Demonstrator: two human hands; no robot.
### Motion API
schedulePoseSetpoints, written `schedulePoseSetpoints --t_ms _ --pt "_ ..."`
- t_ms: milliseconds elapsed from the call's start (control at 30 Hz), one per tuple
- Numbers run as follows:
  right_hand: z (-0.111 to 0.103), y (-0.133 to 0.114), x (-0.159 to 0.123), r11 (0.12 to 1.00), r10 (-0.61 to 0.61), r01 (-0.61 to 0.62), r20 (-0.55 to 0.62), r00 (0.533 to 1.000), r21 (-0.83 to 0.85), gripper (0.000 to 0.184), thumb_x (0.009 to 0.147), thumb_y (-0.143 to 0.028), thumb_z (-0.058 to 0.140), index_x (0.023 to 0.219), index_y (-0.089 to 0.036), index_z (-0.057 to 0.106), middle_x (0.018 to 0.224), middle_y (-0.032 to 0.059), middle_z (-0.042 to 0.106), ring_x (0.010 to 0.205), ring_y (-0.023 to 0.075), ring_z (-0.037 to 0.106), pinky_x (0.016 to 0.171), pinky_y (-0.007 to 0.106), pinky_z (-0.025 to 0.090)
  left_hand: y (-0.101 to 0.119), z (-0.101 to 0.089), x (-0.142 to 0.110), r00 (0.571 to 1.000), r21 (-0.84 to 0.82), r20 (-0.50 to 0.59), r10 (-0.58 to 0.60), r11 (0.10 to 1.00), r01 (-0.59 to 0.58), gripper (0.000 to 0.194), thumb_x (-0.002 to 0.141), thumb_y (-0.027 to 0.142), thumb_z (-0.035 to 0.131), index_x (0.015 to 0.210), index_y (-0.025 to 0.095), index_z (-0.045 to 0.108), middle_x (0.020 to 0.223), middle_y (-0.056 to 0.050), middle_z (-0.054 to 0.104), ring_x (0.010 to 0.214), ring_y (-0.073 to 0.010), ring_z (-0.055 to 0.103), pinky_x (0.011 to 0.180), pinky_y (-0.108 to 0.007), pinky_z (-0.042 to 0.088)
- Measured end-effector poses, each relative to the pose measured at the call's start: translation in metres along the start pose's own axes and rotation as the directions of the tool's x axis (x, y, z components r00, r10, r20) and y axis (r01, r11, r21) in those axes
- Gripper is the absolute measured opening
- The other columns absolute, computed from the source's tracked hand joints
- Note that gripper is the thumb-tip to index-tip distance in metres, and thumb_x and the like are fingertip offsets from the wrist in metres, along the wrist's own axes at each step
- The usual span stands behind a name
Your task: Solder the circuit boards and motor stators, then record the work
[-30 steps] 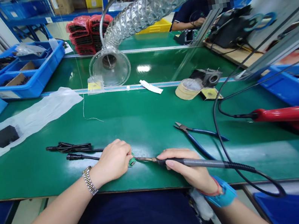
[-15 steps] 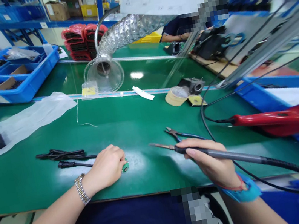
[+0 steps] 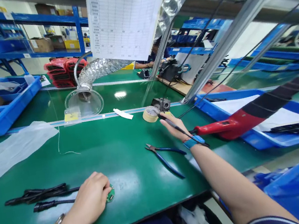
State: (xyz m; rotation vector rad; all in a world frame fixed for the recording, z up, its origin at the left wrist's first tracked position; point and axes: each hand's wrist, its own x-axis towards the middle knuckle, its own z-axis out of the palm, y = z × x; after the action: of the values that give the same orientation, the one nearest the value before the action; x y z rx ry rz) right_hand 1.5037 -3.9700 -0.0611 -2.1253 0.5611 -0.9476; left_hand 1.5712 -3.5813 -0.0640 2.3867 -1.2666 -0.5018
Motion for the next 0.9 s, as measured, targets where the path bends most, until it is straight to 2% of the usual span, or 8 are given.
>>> schedulePoseSetpoints --t_ms 100,200,300,400,567,733,900 --pt "-0.009 0.006 0.010 0.997 0.060 -0.053 -0.135 0.989 0.053 0.026 0.071 -0.037 0.059 0.087 -0.019 0.066 0.073 0.0028 0.067 0.068 0.0189 0.061 0.066 0.034 0.052 0.000 0.001 0.001 1.000 0.009 0.015 -0.005 1.000 0.005 0.020 0.087 0.018 0.041 0.071 0.018 0.051 0.079 -0.004 0.059 0.081 -0.0204 0.053 0.073 -0.032 0.039" --pt "-0.024 0.010 0.023 0.986 0.135 -0.091 -0.357 0.924 0.137 0.019 0.076 -0.037 0.047 0.081 -0.020 0.055 0.055 -0.0039 0.053 0.046 0.0131 0.050 0.043 0.026 0.042 -0.001 0.002 0.001 1.000 0.005 0.023 -0.008 1.000 0.007 0.020 0.088 0.019 0.039 0.071 0.019 0.051 0.080 -0.005 0.059 0.081 -0.0204 0.054 0.072 -0.032 0.040" --pt "-0.032 0.015 0.035 0.972 0.206 -0.107 -0.533 0.821 0.212 0.011 0.077 -0.034 0.039 0.075 -0.023 0.042 0.047 -0.0079 0.040 0.038 0.0113 0.042 0.035 0.023 0.032 -0.002 0.002 0.001 1.000 -0.001 0.026 0.002 1.000 -0.002 0.021 0.088 0.020 0.038 0.071 0.019 0.051 0.079 -0.005 0.059 0.080 -0.0204 0.054 0.071 -0.032 0.041" --pt "-0.031 0.017 0.042 0.959 0.256 -0.129 -0.576 0.777 0.252 0.010 0.073 -0.032 0.043 0.069 -0.024 0.039 0.042 -0.0086 0.038 0.035 0.0109 0.039 0.033 0.023 0.030 -0.003 0.004 0.001 1.000 0.002 0.020 0.010 1.000 -0.010 0.023 0.089 0.022 0.038 0.070 0.019 0.051 0.078 -0.005 0.059 0.078 -0.0204 0.055 0.070 -0.031 0.042" --pt "-0.040 0.008 0.057 0.962 0.244 -0.124 -0.555 0.796 0.245 0.009 0.070 -0.029 0.048 0.065 -0.023 0.042 0.040 -0.0080 0.040 0.035 0.0113 0.041 0.033 0.023 0.030 -0.010 0.011 0.001 0.999 -0.007 -0.007 0.045 0.999 -0.045 0.023 0.089 0.026 0.039 0.071 0.020 0.053 0.078 -0.005 0.060 0.076 -0.0198 0.056 0.067 -0.029 0.044" --pt "-0.055 0.002 0.069 0.975 0.202 -0.134 -0.462 0.863 0.175 0.008 0.069 -0.026 0.048 0.063 -0.022 0.044 0.039 -0.0076 0.041 0.035 0.0112 0.041 0.034 0.023 0.030 -0.016 0.015 0.002 0.996 -0.019 -0.036 0.078 0.997 -0.079 0.024 0.089 0.027 0.040 0.071 0.020 0.053 0.077 -0.005 0.060 0.074 -0.0191 0.057 0.065 -0.028 0.044" --pt "-0.035 0.014 0.062 0.980 0.200 -0.193 -0.341 0.919 0.055 0.008 0.069 -0.028 0.050 0.065 -0.021 0.050 0.043 -0.0056 0.048 0.042 0.0132 0.048 0.042 0.025 0.037 -0.015 0.015 0.003 0.996 -0.026 -0.061 0.070 0.997 -0.072 0.023 0.088 0.027 0.042 0.068 0.021 0.053 0.075 -0.005 0.060 0.072 -0.0191 0.057 0.063 -0.027 0.045"
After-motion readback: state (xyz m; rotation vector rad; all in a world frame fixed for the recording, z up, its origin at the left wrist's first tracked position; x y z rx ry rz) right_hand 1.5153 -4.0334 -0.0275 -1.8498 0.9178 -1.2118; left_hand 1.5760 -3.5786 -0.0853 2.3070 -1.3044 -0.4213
